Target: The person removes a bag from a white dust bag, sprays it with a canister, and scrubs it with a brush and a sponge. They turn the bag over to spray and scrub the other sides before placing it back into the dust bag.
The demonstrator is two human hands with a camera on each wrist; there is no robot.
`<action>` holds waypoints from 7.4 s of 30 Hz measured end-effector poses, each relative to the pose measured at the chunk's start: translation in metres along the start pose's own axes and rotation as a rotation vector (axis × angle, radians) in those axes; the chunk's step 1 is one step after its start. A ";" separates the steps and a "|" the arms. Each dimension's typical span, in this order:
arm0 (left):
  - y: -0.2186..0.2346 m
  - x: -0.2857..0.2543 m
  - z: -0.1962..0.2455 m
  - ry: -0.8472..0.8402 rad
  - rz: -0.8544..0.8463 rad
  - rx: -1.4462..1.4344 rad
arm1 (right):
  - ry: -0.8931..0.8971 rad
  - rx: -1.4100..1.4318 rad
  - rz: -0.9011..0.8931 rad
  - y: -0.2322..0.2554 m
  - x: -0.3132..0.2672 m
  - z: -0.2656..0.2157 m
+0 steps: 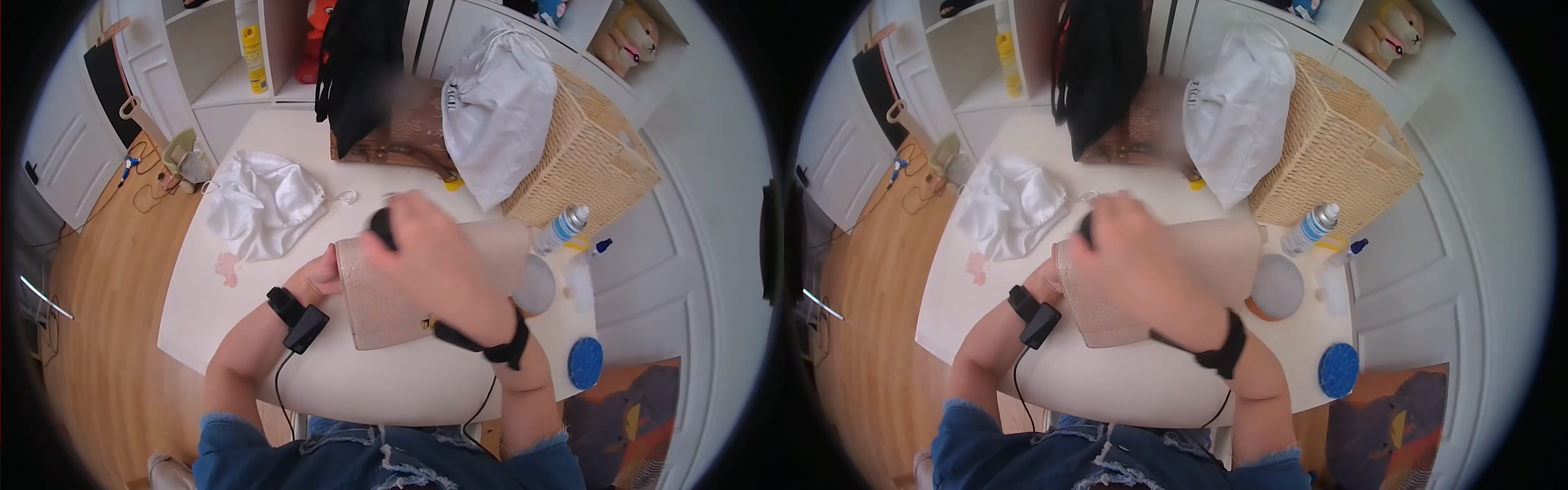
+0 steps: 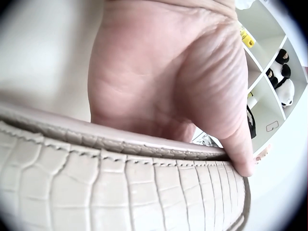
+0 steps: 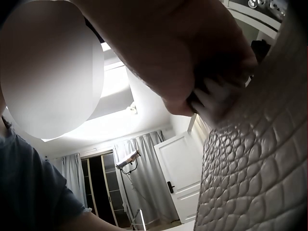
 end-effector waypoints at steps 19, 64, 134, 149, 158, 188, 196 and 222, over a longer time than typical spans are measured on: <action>-0.039 0.007 0.018 -0.087 -0.172 0.096 | 0.067 -0.047 0.153 0.042 -0.065 0.043; -0.013 0.004 0.010 -0.149 0.107 -0.095 | 0.164 -0.131 0.245 -0.020 -0.098 0.035; -0.014 0.011 0.020 -0.152 0.233 -0.363 | -0.363 0.105 0.121 0.032 -0.166 0.103; -0.015 0.012 0.020 -0.165 0.112 -0.369 | -0.265 0.018 0.079 0.033 -0.160 0.116; -0.003 0.012 0.016 -0.145 0.212 -0.353 | -0.105 0.084 0.010 0.014 -0.127 0.069; 0.013 0.011 0.001 -0.251 -0.374 -0.229 | -0.199 -0.016 0.433 0.044 -0.106 0.096; -0.030 0.007 0.019 -0.224 -0.103 0.025 | 0.090 -0.092 0.094 0.011 -0.119 0.061; -0.024 0.003 0.016 -0.139 0.017 0.053 | 0.132 -0.015 0.054 -0.002 -0.140 0.051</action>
Point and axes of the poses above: each hand's wrist, its own x-axis towards the middle knuckle, its own y-axis out of the back of the hand, z = x × y, the point moved 4 cm from there along x, towards the middle knuckle, and after that the axes turned 10 degrees about y, right-handed, at the moved point
